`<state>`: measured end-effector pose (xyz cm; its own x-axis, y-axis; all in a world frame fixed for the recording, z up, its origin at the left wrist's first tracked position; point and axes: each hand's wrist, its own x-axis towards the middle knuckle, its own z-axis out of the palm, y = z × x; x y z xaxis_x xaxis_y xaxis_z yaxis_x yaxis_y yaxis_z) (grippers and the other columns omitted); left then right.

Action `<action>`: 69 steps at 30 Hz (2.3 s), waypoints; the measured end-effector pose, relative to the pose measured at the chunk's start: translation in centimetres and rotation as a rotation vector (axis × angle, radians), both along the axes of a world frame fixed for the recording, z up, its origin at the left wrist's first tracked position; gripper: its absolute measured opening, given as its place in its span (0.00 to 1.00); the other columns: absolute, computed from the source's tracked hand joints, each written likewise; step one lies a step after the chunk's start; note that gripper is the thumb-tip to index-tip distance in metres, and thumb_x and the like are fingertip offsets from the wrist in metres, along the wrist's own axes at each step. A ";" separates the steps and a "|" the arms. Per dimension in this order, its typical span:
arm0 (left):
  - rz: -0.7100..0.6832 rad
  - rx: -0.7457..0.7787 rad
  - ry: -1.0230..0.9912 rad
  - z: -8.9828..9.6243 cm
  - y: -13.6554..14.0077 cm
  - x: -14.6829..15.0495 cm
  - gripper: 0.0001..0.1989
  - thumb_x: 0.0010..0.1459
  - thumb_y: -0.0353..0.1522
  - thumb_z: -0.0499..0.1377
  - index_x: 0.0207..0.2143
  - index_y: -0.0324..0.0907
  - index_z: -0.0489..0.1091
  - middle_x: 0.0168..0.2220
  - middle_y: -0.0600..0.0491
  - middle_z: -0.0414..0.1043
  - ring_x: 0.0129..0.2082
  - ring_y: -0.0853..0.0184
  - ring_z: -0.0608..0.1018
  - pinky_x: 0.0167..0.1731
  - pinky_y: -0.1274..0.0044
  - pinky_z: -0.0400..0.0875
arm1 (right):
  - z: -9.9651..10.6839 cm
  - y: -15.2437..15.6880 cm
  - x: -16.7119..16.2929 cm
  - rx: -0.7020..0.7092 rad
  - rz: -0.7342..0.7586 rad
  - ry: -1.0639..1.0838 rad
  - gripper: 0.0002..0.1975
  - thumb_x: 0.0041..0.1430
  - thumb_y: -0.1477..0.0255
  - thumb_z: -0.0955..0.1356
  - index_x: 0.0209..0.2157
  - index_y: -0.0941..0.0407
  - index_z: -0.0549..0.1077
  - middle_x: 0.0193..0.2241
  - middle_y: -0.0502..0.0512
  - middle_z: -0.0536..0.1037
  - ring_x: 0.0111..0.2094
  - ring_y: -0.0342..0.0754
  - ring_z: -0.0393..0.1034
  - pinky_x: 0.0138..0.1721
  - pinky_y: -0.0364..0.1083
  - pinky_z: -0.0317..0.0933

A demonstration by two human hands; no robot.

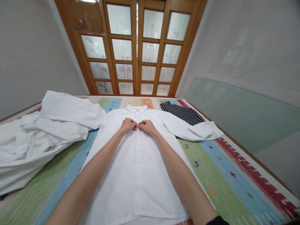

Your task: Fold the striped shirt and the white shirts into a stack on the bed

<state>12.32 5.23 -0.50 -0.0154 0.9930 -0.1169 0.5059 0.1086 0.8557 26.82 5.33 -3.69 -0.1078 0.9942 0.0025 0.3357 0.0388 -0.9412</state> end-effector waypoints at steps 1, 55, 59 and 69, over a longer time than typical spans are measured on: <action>0.000 0.002 0.021 0.0 0.0 0.0 0.06 0.47 0.25 0.61 0.19 0.38 0.74 0.15 0.55 0.73 0.21 0.70 0.79 0.29 0.83 0.74 | 0.0 0.0 0.0 -0.003 -0.001 0.002 0.03 0.48 0.81 0.71 0.28 0.61 0.76 0.16 0.45 0.73 0.17 0.36 0.61 0.20 0.35 0.55; 0.150 0.113 -0.086 -2.0 -1.2 -0.1 0.18 0.43 0.27 0.62 0.35 0.45 0.58 0.15 0.65 0.66 0.12 0.74 0.65 0.16 0.83 0.58 | 0.9 1.5 -0.1 -0.071 0.016 -0.243 0.12 0.50 0.74 0.68 0.16 0.58 0.68 0.07 0.42 0.58 0.10 0.36 0.50 0.14 0.39 0.44; 0.066 0.273 0.054 -2.3 -1.1 -0.5 0.11 0.43 0.26 0.61 0.31 0.42 0.65 0.21 0.60 0.71 0.19 0.71 0.72 0.24 0.81 0.66 | 0.7 1.5 0.1 -0.031 -0.020 -0.273 0.08 0.49 0.73 0.70 0.19 0.60 0.72 0.09 0.44 0.63 0.12 0.37 0.54 0.17 0.38 0.50; -0.238 0.654 0.516 -3.7 -0.8 -1.4 0.11 0.55 0.26 0.57 0.34 0.40 0.80 0.42 0.46 0.76 0.47 0.57 0.73 0.51 0.65 0.68 | 0.2 -1.4 0.0 0.413 -0.014 -0.690 0.12 0.56 0.75 0.66 0.38 0.56 0.81 0.33 0.55 0.80 0.35 0.46 0.72 0.38 0.41 0.60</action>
